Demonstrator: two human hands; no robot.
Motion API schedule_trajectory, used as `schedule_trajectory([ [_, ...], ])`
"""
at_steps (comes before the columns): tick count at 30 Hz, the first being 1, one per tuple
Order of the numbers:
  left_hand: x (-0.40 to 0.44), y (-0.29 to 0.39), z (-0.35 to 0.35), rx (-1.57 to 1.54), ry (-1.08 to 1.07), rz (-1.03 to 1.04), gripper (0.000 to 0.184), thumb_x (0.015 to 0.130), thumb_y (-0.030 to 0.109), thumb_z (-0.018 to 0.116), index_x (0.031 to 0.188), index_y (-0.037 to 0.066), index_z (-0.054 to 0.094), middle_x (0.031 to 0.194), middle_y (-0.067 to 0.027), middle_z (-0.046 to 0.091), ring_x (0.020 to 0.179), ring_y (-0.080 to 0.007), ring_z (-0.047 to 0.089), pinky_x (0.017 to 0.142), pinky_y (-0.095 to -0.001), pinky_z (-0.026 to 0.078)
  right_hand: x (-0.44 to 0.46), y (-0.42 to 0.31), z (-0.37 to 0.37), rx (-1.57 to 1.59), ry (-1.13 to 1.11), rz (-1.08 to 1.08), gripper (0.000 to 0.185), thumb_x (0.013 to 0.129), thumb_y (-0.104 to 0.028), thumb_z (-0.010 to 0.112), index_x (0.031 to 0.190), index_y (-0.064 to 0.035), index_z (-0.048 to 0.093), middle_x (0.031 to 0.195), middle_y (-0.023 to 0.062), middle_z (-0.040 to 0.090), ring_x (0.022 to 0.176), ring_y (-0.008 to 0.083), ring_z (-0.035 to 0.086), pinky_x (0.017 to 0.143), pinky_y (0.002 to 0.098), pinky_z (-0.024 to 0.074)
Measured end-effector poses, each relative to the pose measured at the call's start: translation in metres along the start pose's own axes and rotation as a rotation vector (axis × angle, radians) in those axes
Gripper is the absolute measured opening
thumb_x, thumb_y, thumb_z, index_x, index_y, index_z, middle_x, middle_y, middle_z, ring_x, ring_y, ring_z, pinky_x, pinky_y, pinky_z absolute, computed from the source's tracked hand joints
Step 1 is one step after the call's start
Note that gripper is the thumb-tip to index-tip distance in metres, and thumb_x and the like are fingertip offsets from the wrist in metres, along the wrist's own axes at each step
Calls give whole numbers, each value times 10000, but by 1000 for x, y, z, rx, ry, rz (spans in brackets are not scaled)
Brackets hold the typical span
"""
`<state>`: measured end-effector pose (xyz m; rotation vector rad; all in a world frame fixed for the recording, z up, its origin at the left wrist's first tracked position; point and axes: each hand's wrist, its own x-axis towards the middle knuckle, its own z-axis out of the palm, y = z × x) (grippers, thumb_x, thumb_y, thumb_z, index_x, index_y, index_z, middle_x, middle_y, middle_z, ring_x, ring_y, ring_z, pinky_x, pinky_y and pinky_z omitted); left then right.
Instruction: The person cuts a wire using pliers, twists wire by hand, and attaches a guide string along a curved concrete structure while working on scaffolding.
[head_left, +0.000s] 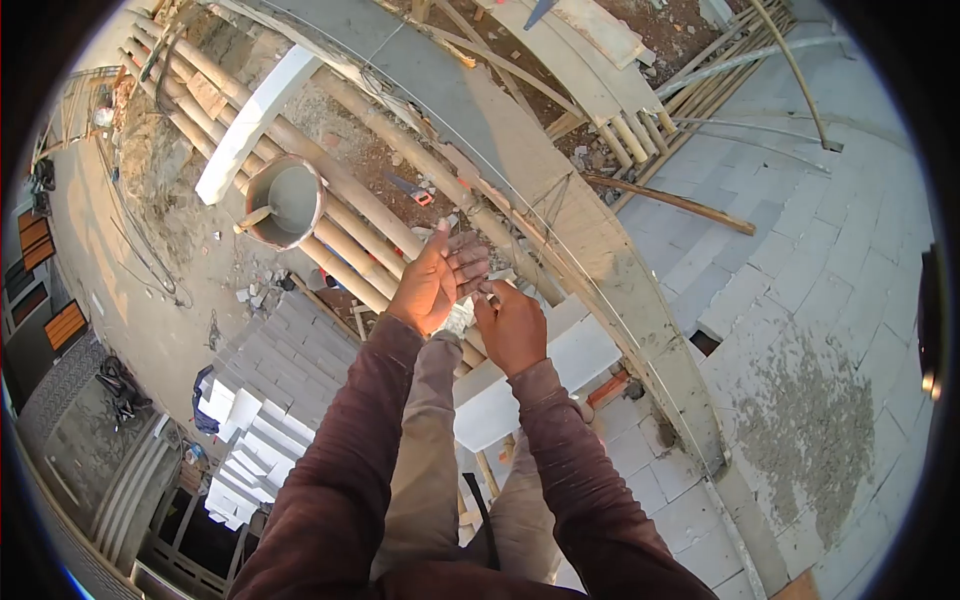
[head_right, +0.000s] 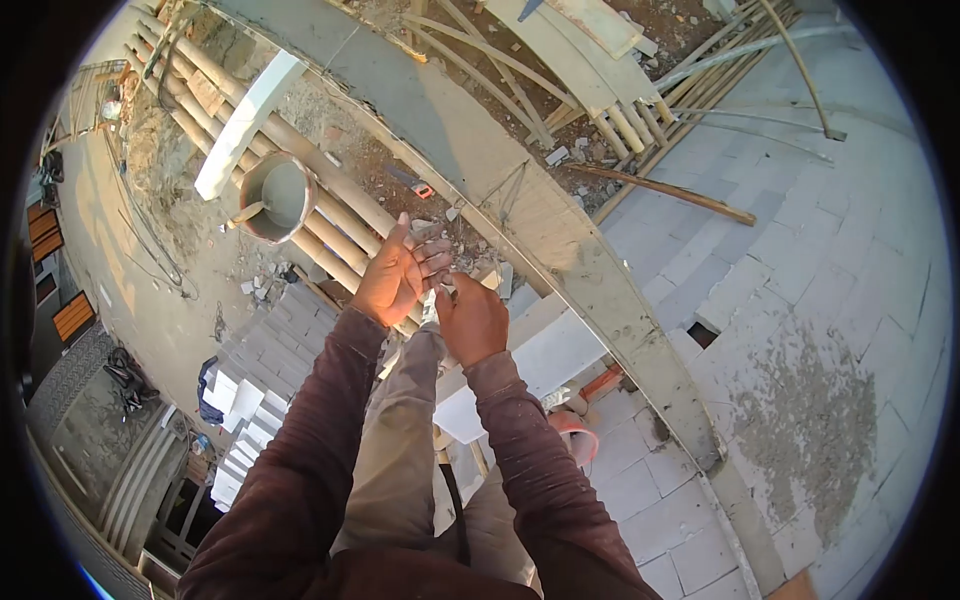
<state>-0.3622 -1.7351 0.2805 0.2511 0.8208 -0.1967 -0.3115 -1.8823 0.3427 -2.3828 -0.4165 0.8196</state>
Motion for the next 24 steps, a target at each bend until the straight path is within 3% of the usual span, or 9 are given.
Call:
schedule_trajectory([
  [2,5,3,12,192,6,-24,535,962,519,586,1252,71,593,999,-9,648,921,-122,603,854,-305,466,-2,-5,-4,62,18,-3,231,864,-195,681,1004,-12,664,715,179,656,684,385,642,635,423,513],
  [4,6,6,21,358,-18,-45,504,947,510,617,1211,81,617,961,5,650,884,-114,604,830,-296,464,-12,-13,-16,174,33,-15,204,876,-122,681,1023,18,655,721,149,673,656,283,670,632,350,522],
  [7,-1,14,39,146,-28,-74,520,916,577,616,1111,96,635,915,-5,653,827,-127,620,809,-311,471,-31,-37,-42,340,87,-66,193,897,-73,671,1046,48,655,807,141,708,727,179,699,669,302,535],
  [9,-9,23,57,82,11,-127,527,936,630,538,1007,119,642,858,17,649,787,-117,613,807,-318,470,-39,-50,-55,310,122,-143,225,890,-84,679,1071,47,646,835,159,700,719,227,702,657,325,541],
  [12,-10,31,81,166,10,-205,536,911,646,566,997,122,639,844,14,645,771,-120,613,813,-324,474,-42,-60,-71,252,124,-136,263,876,-84,687,1096,51,640,860,176,694,728,267,702,666,350,544],
  [17,-6,19,91,149,33,-79,173,966,273,648,953,101,631,778,19,625,723,-111,620,695,-280,516,-44,-25,-82,33,238,-41,335,857,-89,689,1153,47,611,950,191,671,852,333,672,763,397,531],
  [20,-8,6,69,278,-40,-51,156,962,255,644,940,100,634,776,7,635,669,-110,612,662,-283,524,-52,-5,-87,-77,247,7,419,860,-130,681,1230,29,567,1093,199,633,1015,369,616,882,437,489],
  [21,-10,-1,65,403,109,-34,169,954,217,631,906,56,649,752,-14,645,618,-122,605,609,-284,503,-54,-2,-88,-119,268,7,431,862,-142,680,1240,26,562,1115,199,630,1039,375,606,899,443,480],
  [24,-1,-29,4,960,196,122,226,935,213,625,874,-2,652,741,-54,663,619,-147,616,590,-303,492,-59,10,-95,-152,250,41,474,865,-180,680,1272,22,546,1209,204,609,1131,396,566,966,456,446],
])
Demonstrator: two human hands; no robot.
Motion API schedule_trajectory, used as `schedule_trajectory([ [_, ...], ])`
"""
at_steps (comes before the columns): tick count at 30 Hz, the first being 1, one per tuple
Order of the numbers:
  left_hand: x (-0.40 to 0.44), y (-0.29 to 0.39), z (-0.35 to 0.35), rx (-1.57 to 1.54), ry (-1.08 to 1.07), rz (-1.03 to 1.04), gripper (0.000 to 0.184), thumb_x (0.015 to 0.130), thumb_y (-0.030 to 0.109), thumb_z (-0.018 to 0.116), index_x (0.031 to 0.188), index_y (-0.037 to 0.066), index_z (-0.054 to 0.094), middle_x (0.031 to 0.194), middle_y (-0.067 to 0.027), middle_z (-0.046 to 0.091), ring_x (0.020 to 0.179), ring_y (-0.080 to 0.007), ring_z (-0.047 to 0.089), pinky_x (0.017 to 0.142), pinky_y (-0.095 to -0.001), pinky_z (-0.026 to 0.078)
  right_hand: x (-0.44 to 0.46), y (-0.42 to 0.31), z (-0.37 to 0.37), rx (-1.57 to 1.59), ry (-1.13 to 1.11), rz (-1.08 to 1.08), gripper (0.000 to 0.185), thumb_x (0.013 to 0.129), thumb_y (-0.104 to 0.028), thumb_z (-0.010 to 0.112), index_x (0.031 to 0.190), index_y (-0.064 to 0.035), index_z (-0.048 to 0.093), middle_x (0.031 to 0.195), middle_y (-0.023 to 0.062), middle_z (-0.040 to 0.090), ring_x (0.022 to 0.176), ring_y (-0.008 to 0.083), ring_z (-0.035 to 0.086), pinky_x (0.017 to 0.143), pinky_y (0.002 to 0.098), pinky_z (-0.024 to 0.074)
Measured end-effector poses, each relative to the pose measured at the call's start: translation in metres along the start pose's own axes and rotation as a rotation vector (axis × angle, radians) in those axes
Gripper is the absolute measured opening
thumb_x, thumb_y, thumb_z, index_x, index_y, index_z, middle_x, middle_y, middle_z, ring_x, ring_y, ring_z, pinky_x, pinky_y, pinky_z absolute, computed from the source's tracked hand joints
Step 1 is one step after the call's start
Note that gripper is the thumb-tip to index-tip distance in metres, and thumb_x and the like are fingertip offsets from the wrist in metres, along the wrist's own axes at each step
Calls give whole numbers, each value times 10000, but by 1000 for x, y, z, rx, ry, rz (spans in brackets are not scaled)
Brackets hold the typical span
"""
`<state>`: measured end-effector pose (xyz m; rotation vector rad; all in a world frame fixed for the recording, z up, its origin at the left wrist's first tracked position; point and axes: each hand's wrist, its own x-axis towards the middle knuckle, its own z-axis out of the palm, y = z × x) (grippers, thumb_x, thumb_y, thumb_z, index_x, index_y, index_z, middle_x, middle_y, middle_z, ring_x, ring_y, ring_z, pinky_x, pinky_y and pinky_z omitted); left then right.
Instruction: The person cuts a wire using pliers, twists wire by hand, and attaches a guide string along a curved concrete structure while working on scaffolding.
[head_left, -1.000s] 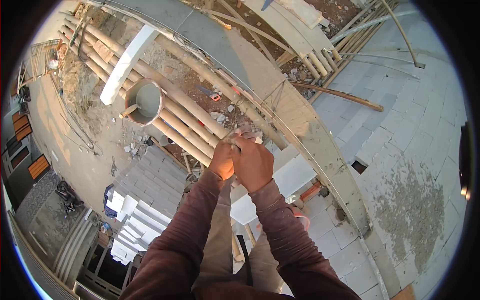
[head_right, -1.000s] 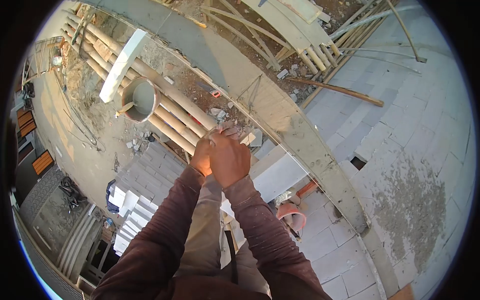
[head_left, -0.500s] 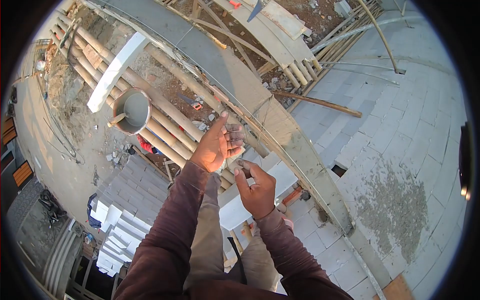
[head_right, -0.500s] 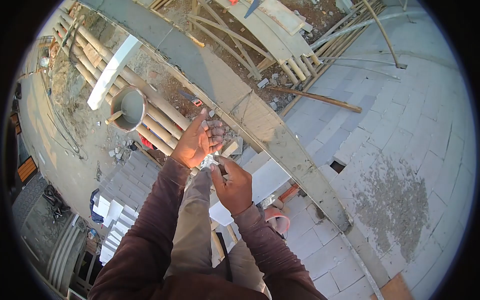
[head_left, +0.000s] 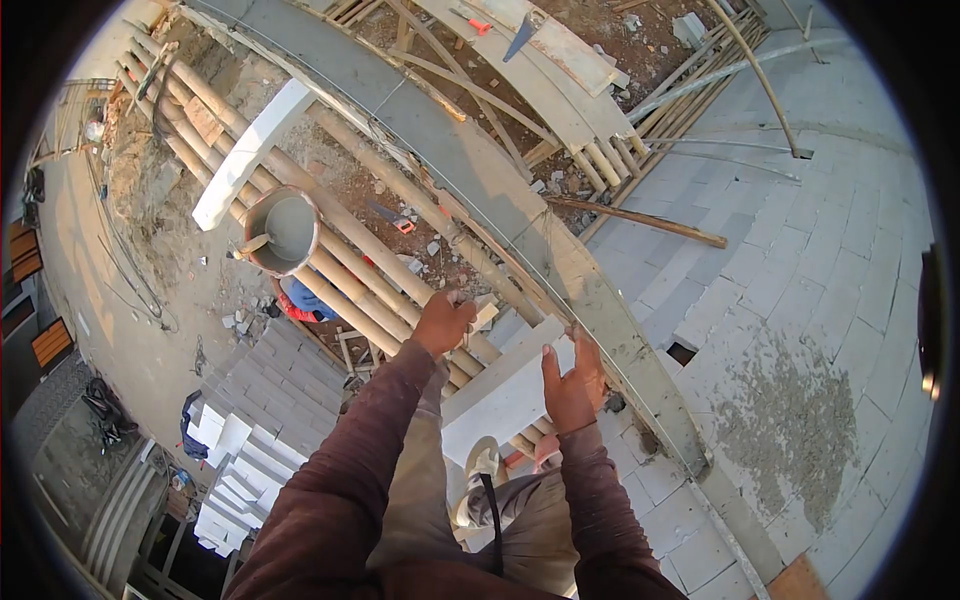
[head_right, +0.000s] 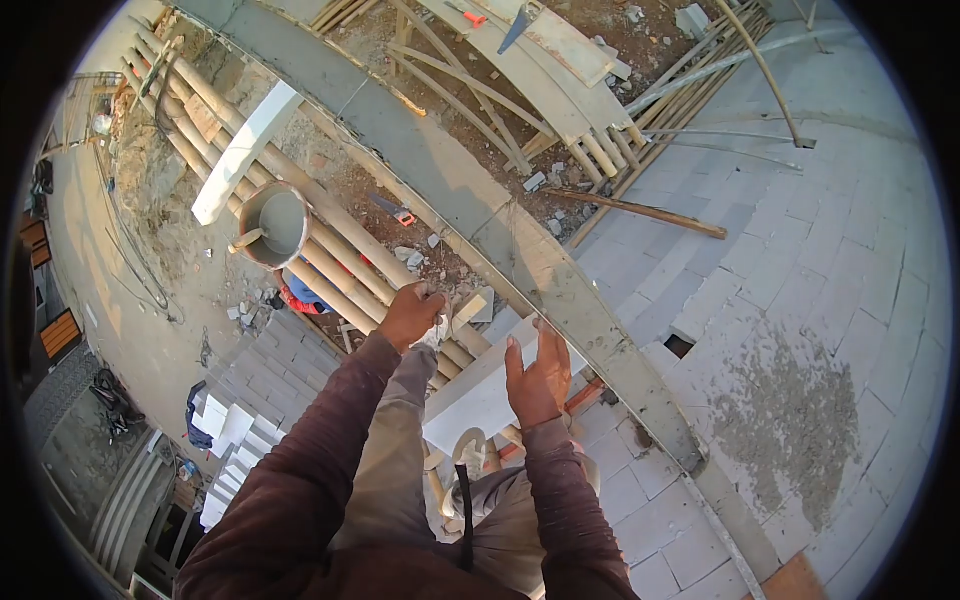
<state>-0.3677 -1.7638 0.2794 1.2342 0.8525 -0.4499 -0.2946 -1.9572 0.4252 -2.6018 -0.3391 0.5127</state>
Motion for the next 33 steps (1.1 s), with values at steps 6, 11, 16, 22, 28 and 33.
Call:
schedule_trajectory([
  [6,-9,-46,15,344,97,90,287,913,238,622,896,-48,645,738,-101,664,621,-183,615,617,-353,500,-2,-4,-11,-56,-16,-44,545,866,-194,690,1323,49,517,1281,240,579,1195,416,534,1020,453,420],
  [11,8,-39,23,218,157,139,319,915,270,655,972,-44,659,756,-95,667,681,-149,619,648,-338,499,-7,-21,-19,66,22,-101,696,864,-185,689,1429,81,382,1397,277,479,1295,425,466,1084,458,378],
  [16,24,-25,2,-14,131,100,355,922,316,695,1011,-27,672,842,-53,668,765,-113,610,678,-294,510,-1,-39,9,52,74,-144,841,841,-182,702,1493,92,247,1550,277,269,1451,418,258,1172,465,258],
  [22,12,37,-2,-283,-27,-45,175,938,208,660,946,33,668,825,-31,666,664,-107,622,615,-266,507,-5,-56,21,-116,-9,-163,864,826,-221,715,1510,38,255,1577,317,144,1465,503,131,1175,563,169],
  [28,75,-21,23,-657,149,-8,139,860,111,652,822,-22,650,746,-96,664,611,-180,645,528,-330,534,-51,-66,28,252,-241,-216,782,817,-151,718,1475,28,335,1507,285,312,1382,428,370,1097,502,350],
  [33,87,-28,21,-297,91,101,265,891,227,649,854,-34,677,747,-91,668,621,-160,618,594,-320,499,3,-68,44,514,-57,118,733,846,-128,677,1463,57,329,1470,270,369,1318,380,452,1018,454,421],
])
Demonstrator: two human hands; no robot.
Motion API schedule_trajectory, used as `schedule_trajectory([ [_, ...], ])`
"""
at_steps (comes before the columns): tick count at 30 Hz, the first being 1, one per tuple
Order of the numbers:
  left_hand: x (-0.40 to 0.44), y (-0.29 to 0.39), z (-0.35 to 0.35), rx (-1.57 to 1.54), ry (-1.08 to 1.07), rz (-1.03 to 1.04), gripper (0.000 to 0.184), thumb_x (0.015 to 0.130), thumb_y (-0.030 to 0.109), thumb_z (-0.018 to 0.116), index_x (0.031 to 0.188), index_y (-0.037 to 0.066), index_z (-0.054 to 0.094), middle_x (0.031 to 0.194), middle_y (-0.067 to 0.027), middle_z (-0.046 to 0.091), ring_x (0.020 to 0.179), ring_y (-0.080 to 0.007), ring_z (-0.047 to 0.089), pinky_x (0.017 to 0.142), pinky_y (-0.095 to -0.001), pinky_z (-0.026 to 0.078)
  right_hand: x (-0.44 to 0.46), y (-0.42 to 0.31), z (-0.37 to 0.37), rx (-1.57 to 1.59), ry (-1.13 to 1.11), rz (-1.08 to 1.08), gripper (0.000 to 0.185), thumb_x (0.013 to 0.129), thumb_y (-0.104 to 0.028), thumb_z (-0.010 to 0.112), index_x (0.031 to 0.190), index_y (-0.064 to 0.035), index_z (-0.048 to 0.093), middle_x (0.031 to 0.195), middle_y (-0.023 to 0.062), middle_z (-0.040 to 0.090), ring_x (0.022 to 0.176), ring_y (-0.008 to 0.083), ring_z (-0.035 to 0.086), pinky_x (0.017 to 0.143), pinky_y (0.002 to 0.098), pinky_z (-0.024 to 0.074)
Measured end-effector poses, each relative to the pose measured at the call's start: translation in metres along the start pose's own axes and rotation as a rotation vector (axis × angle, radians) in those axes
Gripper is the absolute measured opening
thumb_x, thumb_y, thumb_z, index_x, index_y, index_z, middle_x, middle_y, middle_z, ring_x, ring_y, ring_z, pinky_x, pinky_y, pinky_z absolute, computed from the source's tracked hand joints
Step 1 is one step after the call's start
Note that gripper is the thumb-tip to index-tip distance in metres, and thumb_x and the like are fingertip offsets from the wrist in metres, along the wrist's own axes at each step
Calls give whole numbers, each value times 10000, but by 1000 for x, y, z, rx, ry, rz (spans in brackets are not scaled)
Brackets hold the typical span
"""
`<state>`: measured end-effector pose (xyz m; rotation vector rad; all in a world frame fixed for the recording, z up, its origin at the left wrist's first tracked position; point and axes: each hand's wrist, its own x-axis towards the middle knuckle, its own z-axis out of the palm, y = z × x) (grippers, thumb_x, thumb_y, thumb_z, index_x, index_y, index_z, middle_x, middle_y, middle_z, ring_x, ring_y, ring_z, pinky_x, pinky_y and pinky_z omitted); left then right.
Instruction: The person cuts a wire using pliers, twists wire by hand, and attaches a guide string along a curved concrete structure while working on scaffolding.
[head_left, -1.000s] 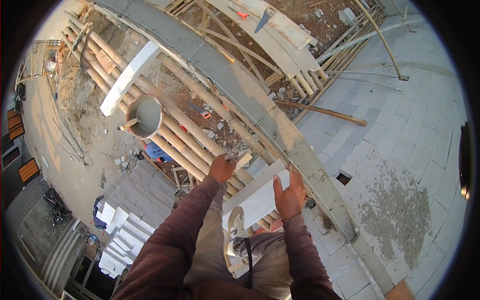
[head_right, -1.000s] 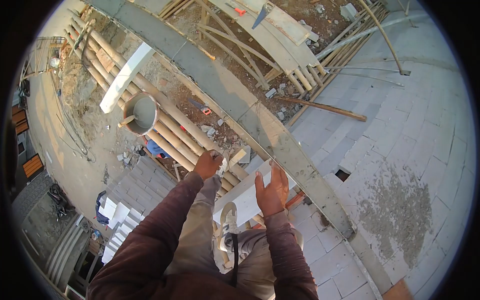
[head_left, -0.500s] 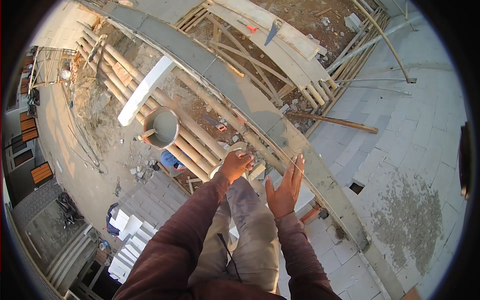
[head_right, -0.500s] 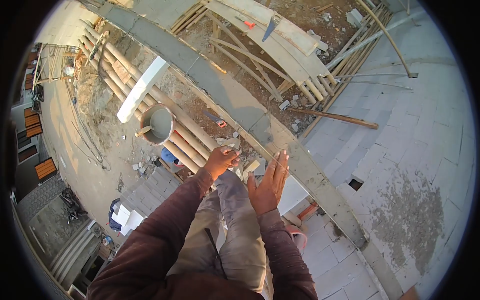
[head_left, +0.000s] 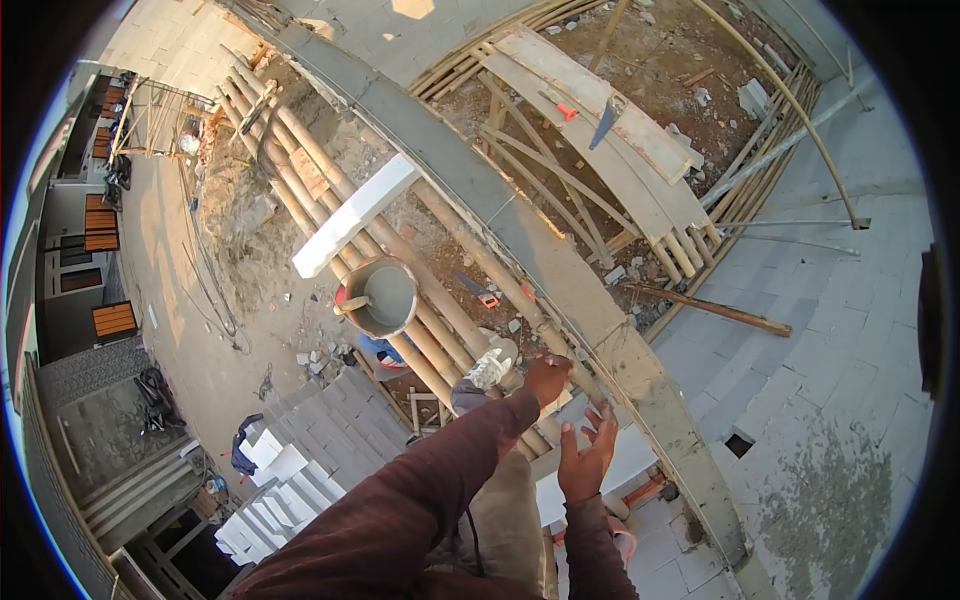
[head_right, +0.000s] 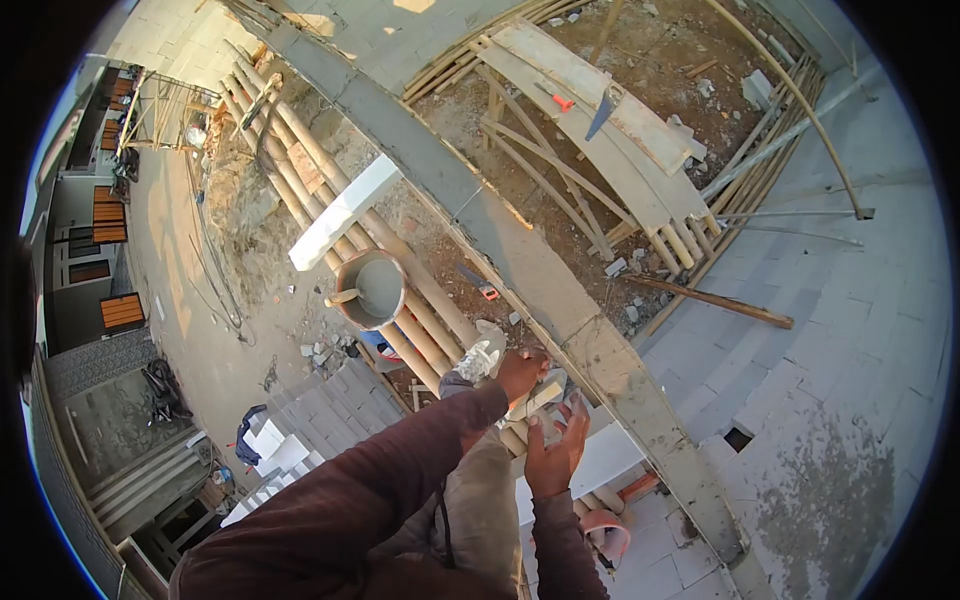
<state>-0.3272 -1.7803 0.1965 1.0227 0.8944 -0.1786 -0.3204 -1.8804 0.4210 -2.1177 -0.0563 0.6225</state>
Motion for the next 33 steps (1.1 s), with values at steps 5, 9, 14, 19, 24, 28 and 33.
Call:
schedule_trajectory([
  [5,-25,82,-50,306,-15,-68,298,924,252,641,953,-38,705,776,-48,667,722,-107,599,684,-305,482,37,-17,0,-15,388,-101,744,870,-94,640,1502,45,274,1520,273,309,1389,399,370,1096,469,352],
  [9,-4,82,-105,177,20,3,237,960,262,616,1038,48,686,876,7,645,824,-97,610,699,-266,455,73,-9,-8,-230,523,-294,768,868,-95,643,1518,27,253,1566,271,240,1450,438,255,1171,495,240],
  [14,-12,152,-113,258,71,-43,325,949,316,626,1112,35,641,1025,-32,669,951,-161,652,812,-301,476,93,3,-12,-515,472,-236,762,837,-123,681,1504,-45,321,1566,220,270,1439,444,265,1161,532,239],
  [19,-29,164,-116,349,12,-22,341,943,346,632,1070,29,648,996,-30,664,925,-142,651,771,-264,472,66,27,-27,-694,329,117,657,811,-158,695,1412,-51,452,1549,203,303,1408,419,315,1139,533,238],
  [24,-62,152,-101,283,-64,-111,340,953,286,641,1102,-19,648,959,-44,662,862,-126,632,730,-264,467,0,-21,-16,-689,281,-31,505,819,-171,706,1285,-44,557,1498,182,396,1405,362,345,1120,558,252],
  [28,-73,132,-105,294,-129,-221,461,929,397,674,1166,6,624,1014,-33,659,888,-141,640,747,-260,457,-49,-81,-47,-483,-14,-128,357,810,-160,725,1120,-1,644,1267,189,580,1166,335,557,987,502,408],
  [33,-71,125,-121,292,-126,-210,467,933,421,665,1156,11,629,1016,-41,665,883,-137,635,758,-261,454,97,-85,-86,-438,282,-223,216,837,-158,720,991,-16,667,917,153,650,866,347,623,766,432,464],
])
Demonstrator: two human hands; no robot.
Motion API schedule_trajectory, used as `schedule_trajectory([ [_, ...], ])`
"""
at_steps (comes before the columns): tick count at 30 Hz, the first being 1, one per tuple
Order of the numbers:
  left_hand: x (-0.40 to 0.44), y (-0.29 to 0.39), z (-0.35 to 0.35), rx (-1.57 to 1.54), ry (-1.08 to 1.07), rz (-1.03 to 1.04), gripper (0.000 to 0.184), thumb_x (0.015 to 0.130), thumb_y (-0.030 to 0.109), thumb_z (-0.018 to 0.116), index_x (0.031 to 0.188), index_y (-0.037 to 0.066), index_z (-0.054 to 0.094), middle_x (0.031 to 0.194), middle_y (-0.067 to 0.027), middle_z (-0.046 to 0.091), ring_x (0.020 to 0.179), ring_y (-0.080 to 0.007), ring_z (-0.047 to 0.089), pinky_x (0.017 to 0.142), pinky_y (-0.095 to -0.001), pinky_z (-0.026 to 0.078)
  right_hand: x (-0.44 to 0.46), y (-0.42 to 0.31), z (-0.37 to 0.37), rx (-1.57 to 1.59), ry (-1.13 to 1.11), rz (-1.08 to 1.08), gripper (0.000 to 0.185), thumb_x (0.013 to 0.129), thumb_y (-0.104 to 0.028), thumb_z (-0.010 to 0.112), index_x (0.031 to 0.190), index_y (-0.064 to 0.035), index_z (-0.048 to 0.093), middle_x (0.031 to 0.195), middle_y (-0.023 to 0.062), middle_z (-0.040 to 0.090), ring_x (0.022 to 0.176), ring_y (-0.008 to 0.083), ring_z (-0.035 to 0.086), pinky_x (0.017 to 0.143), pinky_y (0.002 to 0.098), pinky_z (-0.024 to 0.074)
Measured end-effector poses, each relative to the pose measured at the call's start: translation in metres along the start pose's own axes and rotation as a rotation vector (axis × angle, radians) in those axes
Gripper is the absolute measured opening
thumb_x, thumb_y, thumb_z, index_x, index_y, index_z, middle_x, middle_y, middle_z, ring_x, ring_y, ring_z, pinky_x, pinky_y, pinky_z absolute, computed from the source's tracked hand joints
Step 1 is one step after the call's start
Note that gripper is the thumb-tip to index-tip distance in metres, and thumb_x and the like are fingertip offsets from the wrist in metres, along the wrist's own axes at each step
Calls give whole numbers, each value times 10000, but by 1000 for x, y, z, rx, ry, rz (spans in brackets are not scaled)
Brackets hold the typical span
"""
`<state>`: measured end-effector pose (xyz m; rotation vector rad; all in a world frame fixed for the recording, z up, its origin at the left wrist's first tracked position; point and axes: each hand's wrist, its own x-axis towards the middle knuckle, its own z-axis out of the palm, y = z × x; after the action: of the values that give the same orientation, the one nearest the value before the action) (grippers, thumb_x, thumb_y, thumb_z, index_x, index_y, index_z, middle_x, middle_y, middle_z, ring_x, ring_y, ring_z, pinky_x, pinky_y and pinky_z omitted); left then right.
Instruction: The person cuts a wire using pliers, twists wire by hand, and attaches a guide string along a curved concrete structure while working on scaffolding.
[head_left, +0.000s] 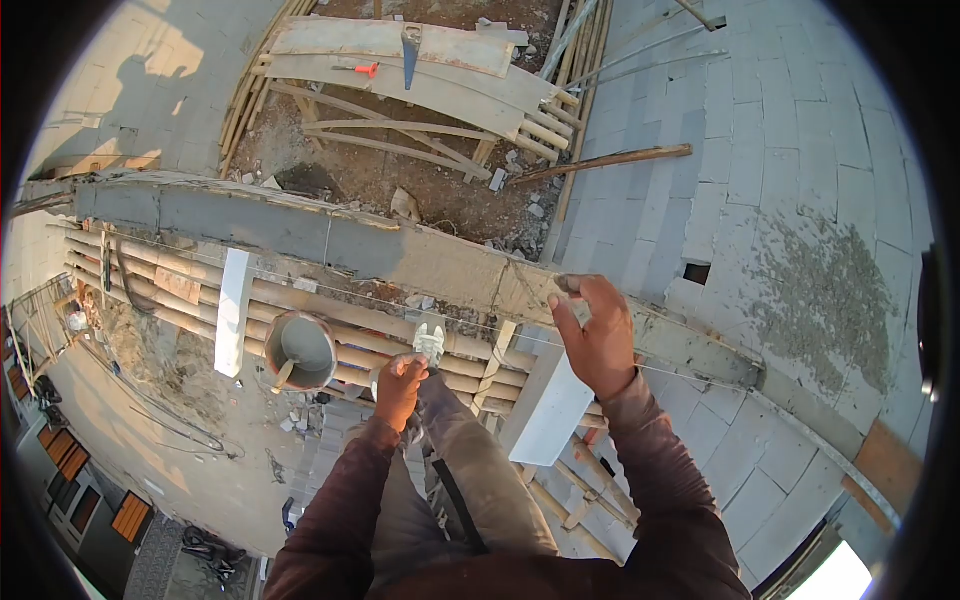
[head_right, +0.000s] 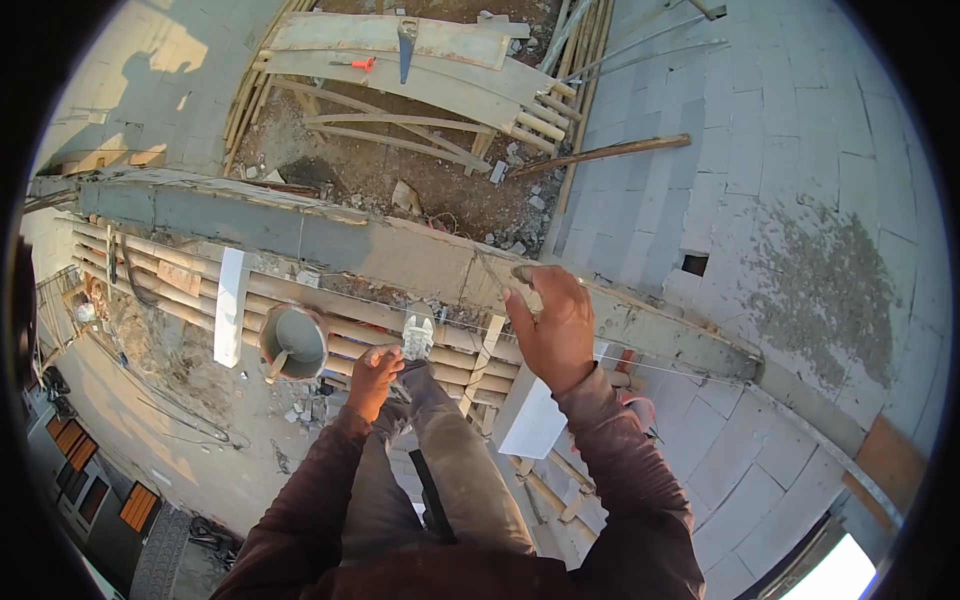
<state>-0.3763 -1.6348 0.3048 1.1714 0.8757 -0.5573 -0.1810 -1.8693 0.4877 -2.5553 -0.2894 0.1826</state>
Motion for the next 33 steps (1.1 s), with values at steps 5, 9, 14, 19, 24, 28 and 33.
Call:
schedule_trajectory([
  [5,-2,8,-30,-24,21,22,406,953,364,658,1120,-6,638,988,-45,663,884,-126,621,756,-259,460,86,64,84,-83,-499,129,336,873,-322,700,988,-9,652,906,170,668,888,375,637,781,461,487],
  [9,11,-19,-66,-160,-15,106,383,958,320,659,1065,-47,644,934,-55,666,841,-113,603,764,-265,471,101,74,102,-9,-558,-11,279,910,-279,645,919,-3,606,837,175,672,826,374,651,752,470,502],
  [14,17,3,-88,-99,49,94,460,904,433,706,1111,26,648,994,-41,658,899,-134,642,781,-264,456,144,55,103,17,-461,275,200,928,-199,605,905,-1,584,856,163,690,830,398,655,757,482,501],
  [19,21,71,-95,-245,79,124,533,931,468,651,1222,24,608,1135,-98,659,1052,-211,639,899,-331,461,190,61,121,-470,-359,-8,235,914,-197,648,1003,19,628,898,186,708,886,403,675,786,492,509],
  [24,33,132,-87,-431,0,206,518,984,437,573,1295,24,548,1262,-130,611,1226,-259,565,1020,-376,421,149,-91,82,208,-53,-102,149,906,-116,677,975,15,670,849,135,689,706,232,637,675,318,505],
  [28,37,145,-80,-576,-81,122,461,1000,365,566,1297,15,532,1307,-136,585,1269,-272,537,1055,-395,397,61,-169,83,422,-591,-128,151,936,-114,665,1015,15,674,805,93,657,703,133,586,664,268,482],
  [33,43,137,-95,-590,-206,139,201,1002,230,577,1145,89,587,1098,-33,651,1088,-158,601,967,-361,439,12,-165,200,166,-162,-98,240,876,-106,650,1109,-49,657,971,125,637,808,334,641,692,416,523],
])
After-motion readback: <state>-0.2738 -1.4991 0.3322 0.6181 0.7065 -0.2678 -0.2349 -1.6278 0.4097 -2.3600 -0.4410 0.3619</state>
